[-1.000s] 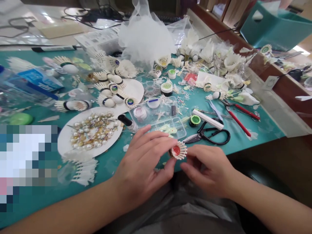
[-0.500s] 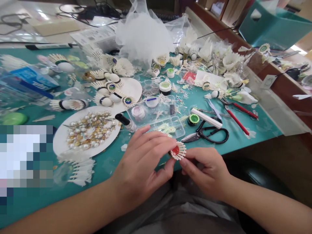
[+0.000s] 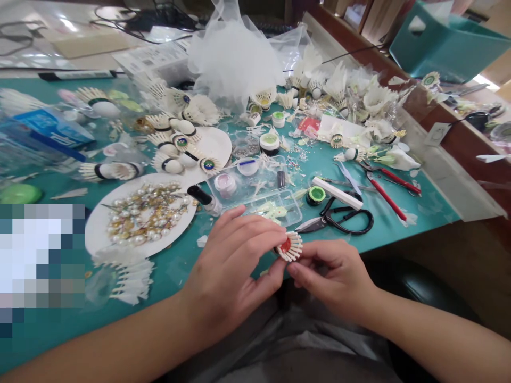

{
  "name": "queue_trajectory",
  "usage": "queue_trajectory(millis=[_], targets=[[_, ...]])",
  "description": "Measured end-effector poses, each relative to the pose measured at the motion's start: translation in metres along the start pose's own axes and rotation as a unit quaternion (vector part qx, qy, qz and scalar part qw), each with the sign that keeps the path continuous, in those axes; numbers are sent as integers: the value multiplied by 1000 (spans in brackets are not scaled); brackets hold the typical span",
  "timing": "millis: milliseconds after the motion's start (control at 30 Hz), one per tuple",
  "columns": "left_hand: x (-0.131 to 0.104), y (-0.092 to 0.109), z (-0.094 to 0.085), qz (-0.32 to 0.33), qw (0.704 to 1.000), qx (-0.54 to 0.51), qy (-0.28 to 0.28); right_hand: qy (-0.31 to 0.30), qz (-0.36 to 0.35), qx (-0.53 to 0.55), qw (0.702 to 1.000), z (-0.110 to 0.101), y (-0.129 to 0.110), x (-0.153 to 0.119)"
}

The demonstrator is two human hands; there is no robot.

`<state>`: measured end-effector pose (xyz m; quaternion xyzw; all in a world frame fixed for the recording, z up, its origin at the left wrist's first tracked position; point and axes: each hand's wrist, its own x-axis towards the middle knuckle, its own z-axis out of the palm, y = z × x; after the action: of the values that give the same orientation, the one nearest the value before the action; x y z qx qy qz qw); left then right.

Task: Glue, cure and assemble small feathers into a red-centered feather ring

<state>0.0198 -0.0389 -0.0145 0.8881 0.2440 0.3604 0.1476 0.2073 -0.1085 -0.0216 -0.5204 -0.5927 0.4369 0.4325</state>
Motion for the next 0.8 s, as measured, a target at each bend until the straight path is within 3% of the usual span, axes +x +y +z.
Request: queue_trajectory(millis=[400,633,700,767,800], targets=[[1,0,-2,-12,1000,13,-7,11,30,18,999,0,0,0],[1,-1,-5,-42,998,37,-4,36,13,7,999,-17,-3,5],[1,-1,-5,-45,998,37,18,-22,-17,2,1000,-26,-9,7],[2,0,-5,-49,997,31,46,-199,-32,11,979,-31,-16,7],[2,0,-4,-50,997,29,57,-310,-30,10,950,-31,-17,6]])
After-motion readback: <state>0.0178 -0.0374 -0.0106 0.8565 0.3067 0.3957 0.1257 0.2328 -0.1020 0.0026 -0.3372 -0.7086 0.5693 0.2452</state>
